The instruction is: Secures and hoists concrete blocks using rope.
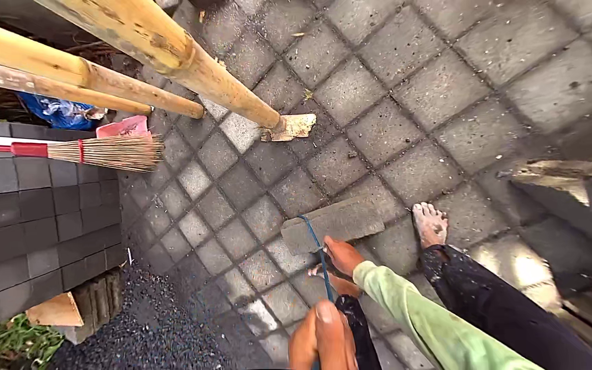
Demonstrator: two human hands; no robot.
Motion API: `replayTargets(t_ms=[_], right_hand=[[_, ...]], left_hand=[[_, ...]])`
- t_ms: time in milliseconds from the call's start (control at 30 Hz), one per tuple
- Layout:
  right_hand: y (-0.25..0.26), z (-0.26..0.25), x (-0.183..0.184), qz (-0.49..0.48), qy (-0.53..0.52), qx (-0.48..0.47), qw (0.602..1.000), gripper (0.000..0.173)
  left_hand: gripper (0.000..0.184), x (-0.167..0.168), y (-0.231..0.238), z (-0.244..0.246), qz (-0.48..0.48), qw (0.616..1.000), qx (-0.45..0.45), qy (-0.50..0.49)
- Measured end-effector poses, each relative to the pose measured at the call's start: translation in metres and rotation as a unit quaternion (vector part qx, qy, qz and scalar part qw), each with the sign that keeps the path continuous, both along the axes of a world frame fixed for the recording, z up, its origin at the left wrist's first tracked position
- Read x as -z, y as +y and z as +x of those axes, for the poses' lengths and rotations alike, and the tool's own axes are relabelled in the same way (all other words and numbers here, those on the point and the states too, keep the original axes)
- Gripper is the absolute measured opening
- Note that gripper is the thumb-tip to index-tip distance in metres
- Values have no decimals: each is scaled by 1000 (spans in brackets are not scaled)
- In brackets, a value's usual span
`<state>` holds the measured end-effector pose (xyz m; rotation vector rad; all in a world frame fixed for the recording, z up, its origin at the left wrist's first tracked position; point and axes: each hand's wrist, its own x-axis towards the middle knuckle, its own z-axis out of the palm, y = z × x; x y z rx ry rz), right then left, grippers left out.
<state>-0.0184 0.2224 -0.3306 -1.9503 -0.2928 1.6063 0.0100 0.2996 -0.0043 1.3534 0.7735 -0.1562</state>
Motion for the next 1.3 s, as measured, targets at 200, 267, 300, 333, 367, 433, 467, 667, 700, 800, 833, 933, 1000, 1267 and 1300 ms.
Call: replayTargets(t_ms=[200,267,300,333,367,433,467,667,700,800,833,933,1000,1267,1300], right_hand=[[1,-1,4,19,5,-21,1000,37],[-7,7,13,44,2,-37,998,37],[-11,13,21,57,-3,-39,998,37],[-17,23,29,61,-17,-28,998,39],[-27,34,36,48,-42,-5,998,44],[-59,64,58,-17,-121,73,990,54],[-75,77,71,-58,-136,130,980,61],[-101,76,153,-157,-88,292,939,72],[-97,71,155,-167,-108,306,931,68],[-90,60,160,-177,-175,324,913,59],[-90,57,163,-166,-200,324,910,56],[-94,48,171,-109,-267,319,903,53],[-96,43,172,-98,-293,317,897,53],[-85,73,154,-76,-374,159,911,51],[-79,80,144,-25,-409,131,903,51]], left_hand=[[36,40,-23,-67,146,976,105,-120],[33,86,-9,-89,218,973,62,-51],[35,113,4,-97,240,969,55,-5],[36,141,19,-103,250,965,61,44],[39,172,33,-110,238,964,74,94],[47,239,58,-115,178,966,65,175],[45,272,67,-112,147,965,42,213],[48,403,68,-38,32,899,73,430],[41,412,66,-26,62,887,107,446],[37,412,70,-10,194,808,299,469],[37,409,73,-11,215,795,347,449],[36,402,79,-15,267,769,438,382],[35,400,76,-16,279,761,461,361],[58,400,104,-57,289,885,260,256],[51,397,103,-77,327,903,177,217]])
